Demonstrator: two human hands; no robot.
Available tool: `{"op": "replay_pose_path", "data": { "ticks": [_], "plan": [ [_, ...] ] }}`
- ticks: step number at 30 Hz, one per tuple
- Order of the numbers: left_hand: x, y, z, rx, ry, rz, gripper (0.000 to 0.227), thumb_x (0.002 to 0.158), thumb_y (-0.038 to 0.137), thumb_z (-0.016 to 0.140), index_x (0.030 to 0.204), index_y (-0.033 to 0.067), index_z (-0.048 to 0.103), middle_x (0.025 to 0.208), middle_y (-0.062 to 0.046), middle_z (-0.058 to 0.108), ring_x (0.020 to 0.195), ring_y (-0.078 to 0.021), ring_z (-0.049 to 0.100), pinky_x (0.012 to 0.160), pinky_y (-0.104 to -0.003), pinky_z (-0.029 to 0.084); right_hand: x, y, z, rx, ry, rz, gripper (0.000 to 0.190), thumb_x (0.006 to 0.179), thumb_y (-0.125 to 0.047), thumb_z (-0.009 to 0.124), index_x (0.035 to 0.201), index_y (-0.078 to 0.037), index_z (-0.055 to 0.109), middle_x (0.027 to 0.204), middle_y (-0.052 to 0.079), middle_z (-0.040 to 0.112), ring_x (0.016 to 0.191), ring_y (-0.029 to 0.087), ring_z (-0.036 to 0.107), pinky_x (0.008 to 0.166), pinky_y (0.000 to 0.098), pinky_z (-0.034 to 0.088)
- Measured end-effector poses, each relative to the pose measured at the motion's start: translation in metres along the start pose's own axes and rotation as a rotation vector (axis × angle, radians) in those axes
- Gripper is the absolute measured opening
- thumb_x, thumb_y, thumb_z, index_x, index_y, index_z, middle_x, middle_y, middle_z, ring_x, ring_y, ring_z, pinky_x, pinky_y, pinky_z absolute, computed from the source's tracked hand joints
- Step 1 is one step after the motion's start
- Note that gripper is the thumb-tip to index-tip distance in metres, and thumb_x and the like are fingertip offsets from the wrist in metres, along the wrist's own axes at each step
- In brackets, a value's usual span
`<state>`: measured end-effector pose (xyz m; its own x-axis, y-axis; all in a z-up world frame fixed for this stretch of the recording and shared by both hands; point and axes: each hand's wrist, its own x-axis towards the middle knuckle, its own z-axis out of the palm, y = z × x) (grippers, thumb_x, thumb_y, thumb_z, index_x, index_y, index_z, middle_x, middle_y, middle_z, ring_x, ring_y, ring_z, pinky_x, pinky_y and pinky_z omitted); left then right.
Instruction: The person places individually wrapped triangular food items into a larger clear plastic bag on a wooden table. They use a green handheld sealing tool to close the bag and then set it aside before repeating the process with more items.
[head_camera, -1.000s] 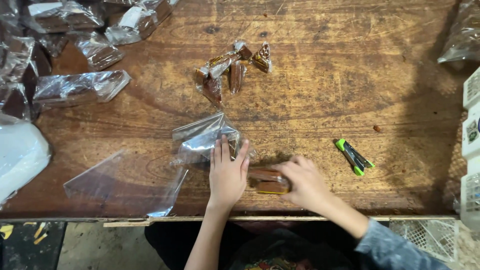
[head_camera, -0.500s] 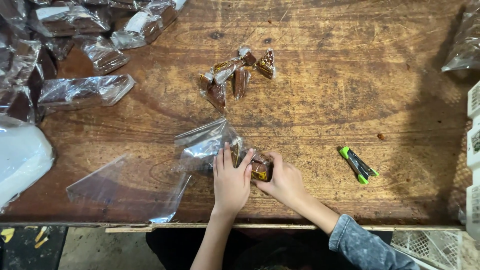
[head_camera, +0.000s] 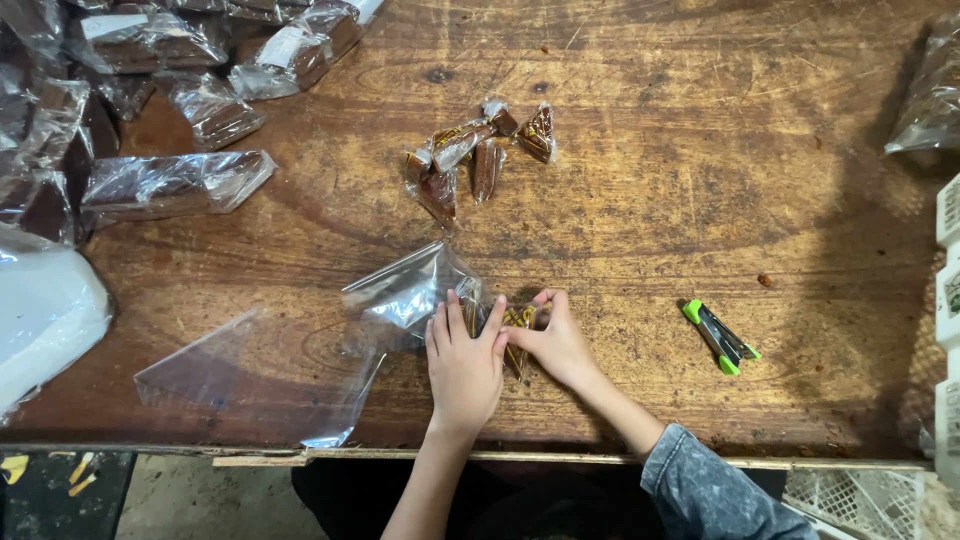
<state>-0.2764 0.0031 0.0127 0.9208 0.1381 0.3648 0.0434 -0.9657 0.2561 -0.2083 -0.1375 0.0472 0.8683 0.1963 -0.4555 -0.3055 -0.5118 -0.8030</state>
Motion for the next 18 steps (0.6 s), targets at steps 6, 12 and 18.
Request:
{"op": "replay_pose_path", "data": {
  "ticks": [6, 12, 18],
  "plan": [
    [-0.001, 0.002, 0.001, 0.083, 0.064, -0.002, 0.047, 0.107, 0.050, 0.033, 0.150, 0.0398, 0.051, 0.151, -0.027, 0.042, 0.139, -0.0462, 0.043, 0.112, -0.057, 0.034, 0.007, 0.006, 0.010, 0.496, 0.041, 0.023, 0.064, 0.080, -0.028, 0.087, 0.123, -0.010, 0.043, 0.091, 0.015, 0.064, 0.066, 0.017, 0.059, 0.042, 0.0210, 0.038],
    [0.003, 0.003, -0.008, -0.014, -0.025, -0.098, 0.047, 0.107, 0.049, 0.033, 0.150, 0.0418, 0.052, 0.151, -0.031, 0.041, 0.142, -0.0488, 0.040, 0.112, -0.060, 0.032, 0.014, 0.041, 0.014, 0.908, -0.104, 0.024, 0.046, 0.092, -0.024, 0.073, 0.120, -0.012, 0.038, 0.081, 0.005, 0.047, 0.043, 0.016, 0.059, 0.036, 0.0312, 0.057],
    [0.004, 0.005, -0.011, 0.052, -0.017, -0.105, 0.048, 0.107, 0.048, 0.036, 0.151, 0.0394, 0.050, 0.155, -0.031, 0.037, 0.146, -0.0509, 0.032, 0.115, -0.062, 0.028, 0.005, 0.034, 0.026, 0.874, -0.111, -0.063, 0.020, 0.091, -0.005, 0.071, 0.100, 0.001, 0.054, 0.075, 0.006, 0.051, 0.049, 0.020, 0.065, 0.043, 0.0329, 0.063]
  ]
}}
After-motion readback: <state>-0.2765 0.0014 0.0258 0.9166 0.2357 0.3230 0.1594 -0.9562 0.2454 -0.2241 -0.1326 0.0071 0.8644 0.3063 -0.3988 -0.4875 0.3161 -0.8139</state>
